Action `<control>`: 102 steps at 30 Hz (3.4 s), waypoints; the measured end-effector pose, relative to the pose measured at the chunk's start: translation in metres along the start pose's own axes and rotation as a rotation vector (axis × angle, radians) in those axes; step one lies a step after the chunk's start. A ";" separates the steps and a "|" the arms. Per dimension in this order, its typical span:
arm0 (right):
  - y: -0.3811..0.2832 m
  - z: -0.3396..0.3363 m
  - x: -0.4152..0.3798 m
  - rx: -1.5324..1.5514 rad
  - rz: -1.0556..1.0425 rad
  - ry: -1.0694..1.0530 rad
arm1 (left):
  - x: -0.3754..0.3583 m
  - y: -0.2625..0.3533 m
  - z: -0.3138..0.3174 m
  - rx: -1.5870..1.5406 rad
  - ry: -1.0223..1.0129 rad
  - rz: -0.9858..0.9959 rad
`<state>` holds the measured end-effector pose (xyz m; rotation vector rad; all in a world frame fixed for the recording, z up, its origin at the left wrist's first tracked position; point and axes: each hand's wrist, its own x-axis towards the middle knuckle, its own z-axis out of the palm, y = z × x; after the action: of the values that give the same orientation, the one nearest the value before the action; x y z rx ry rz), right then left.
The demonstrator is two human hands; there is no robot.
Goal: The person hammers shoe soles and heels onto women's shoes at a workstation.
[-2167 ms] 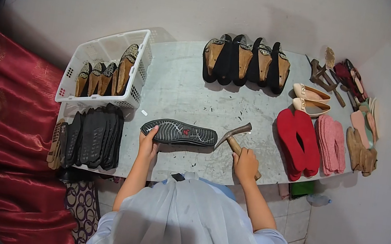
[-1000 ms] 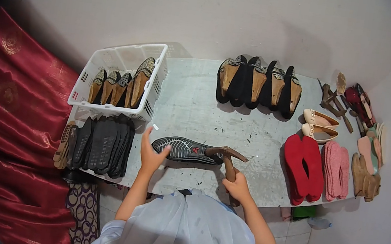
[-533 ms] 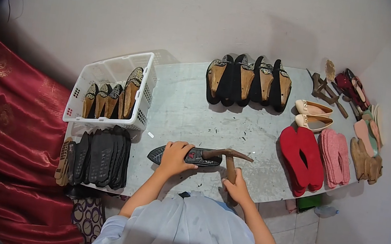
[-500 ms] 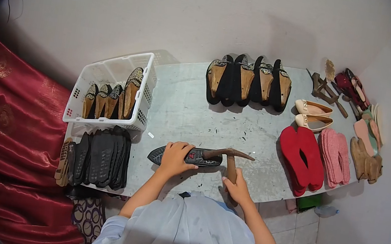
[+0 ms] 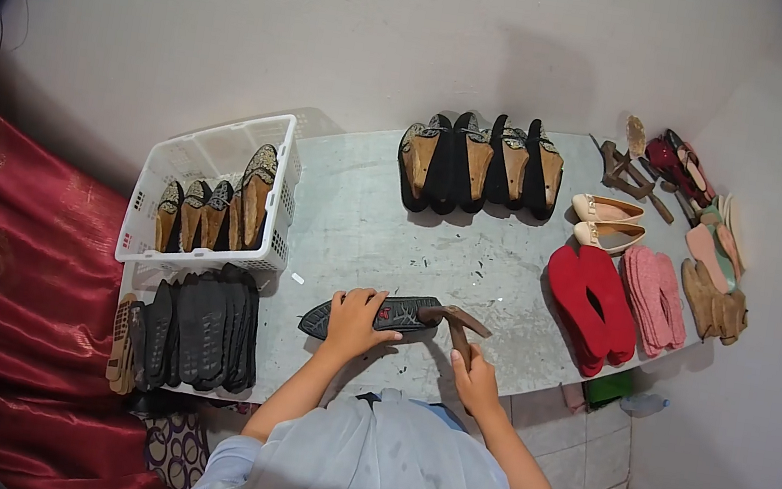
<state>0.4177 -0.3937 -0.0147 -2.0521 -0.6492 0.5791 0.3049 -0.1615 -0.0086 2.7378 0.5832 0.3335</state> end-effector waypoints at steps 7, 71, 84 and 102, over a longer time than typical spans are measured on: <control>-0.029 0.001 -0.010 -0.001 0.024 0.035 | -0.002 -0.016 -0.002 -0.011 0.002 0.178; 0.015 0.028 -0.005 -0.232 -0.288 0.196 | 0.003 -0.010 -0.001 -0.011 -0.011 0.007; 0.004 0.033 0.008 -0.261 -0.243 0.110 | 0.011 -0.020 -0.001 -0.091 -0.045 -0.050; -0.010 0.031 0.011 -0.238 -0.336 0.094 | -0.001 -0.038 -0.018 0.017 -0.087 -0.052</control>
<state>0.4047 -0.3633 -0.0228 -2.1086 -1.0205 0.2169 0.2857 -0.1246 -0.0052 2.7324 0.6346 0.1963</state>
